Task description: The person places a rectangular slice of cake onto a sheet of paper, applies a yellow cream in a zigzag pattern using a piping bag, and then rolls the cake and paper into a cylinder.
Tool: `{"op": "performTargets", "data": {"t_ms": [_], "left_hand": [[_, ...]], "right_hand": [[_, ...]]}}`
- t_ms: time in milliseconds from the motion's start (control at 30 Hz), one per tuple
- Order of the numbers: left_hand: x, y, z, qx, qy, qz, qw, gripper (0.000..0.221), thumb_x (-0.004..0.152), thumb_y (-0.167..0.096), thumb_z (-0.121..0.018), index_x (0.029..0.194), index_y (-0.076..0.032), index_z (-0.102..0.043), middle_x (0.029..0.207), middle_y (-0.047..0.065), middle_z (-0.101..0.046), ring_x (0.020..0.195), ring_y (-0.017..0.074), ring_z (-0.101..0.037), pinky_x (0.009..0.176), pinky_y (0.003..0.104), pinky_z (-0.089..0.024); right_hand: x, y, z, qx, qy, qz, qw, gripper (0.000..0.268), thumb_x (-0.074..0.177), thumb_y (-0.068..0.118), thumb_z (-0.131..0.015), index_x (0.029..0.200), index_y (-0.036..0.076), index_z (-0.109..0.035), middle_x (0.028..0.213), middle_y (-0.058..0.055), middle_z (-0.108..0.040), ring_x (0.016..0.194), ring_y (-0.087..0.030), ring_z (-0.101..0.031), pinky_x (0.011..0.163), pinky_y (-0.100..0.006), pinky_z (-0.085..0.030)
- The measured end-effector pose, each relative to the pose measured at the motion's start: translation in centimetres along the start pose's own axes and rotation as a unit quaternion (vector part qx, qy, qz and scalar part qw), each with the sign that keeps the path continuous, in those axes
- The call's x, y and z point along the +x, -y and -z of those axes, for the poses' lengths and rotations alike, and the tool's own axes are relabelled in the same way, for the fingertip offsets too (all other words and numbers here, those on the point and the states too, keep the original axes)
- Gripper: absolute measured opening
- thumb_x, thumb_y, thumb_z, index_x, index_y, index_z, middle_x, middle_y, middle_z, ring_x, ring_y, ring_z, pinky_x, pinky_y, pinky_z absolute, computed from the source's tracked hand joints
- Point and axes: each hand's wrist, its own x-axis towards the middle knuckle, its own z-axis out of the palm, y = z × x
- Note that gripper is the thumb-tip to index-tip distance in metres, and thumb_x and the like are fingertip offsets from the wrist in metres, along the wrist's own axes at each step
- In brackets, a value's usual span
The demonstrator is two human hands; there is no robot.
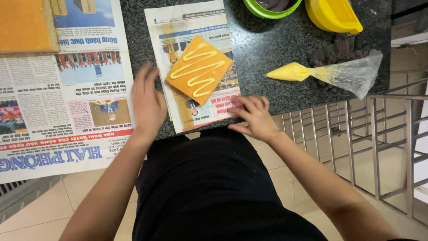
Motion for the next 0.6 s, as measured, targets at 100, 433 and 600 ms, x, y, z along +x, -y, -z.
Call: {"op": "performTargets", "data": {"t_ms": [100,433,600], "left_hand": [[-2.6,-0.2,0.5,0.0,0.086,-0.042,0.995,0.026,0.089,0.001,-0.062,0.115,-0.004,-0.062,0.129,0.015,-0.059,0.126,0.0348,-0.054,0.11,0.048,-0.042],[-4.9,0.0,1.6,-0.037,0.236,-0.131,0.962,0.032,0.087,-0.033,-0.076,0.11,-0.01,-0.073,0.124,0.008,-0.069,0.125,0.0287,-0.056,0.105,0.044,-0.042],[-5.2,-0.2,0.2,-0.047,0.186,0.007,0.981,0.02,0.093,-0.032,-0.075,0.095,-0.012,-0.079,0.104,0.002,-0.076,0.11,0.0205,-0.06,0.104,0.042,-0.034]], "right_hand": [[0.6,0.8,-0.6,-0.007,-0.017,0.029,0.999,0.033,0.086,0.037,-0.081,0.114,0.02,-0.075,0.136,-0.004,-0.06,0.128,-0.026,-0.052,0.112,-0.048,-0.031],[2.4,1.2,-1.1,0.087,-0.05,-0.051,0.994,0.008,0.092,0.018,-0.077,0.094,0.011,-0.073,0.103,0.001,-0.073,0.107,-0.02,-0.064,0.107,-0.043,-0.035],[3.5,1.3,-1.2,0.102,-0.06,-0.095,0.988,0.009,0.092,0.019,-0.078,0.092,0.011,-0.076,0.089,-0.001,-0.072,0.093,-0.021,-0.063,0.103,-0.043,-0.036]]}}
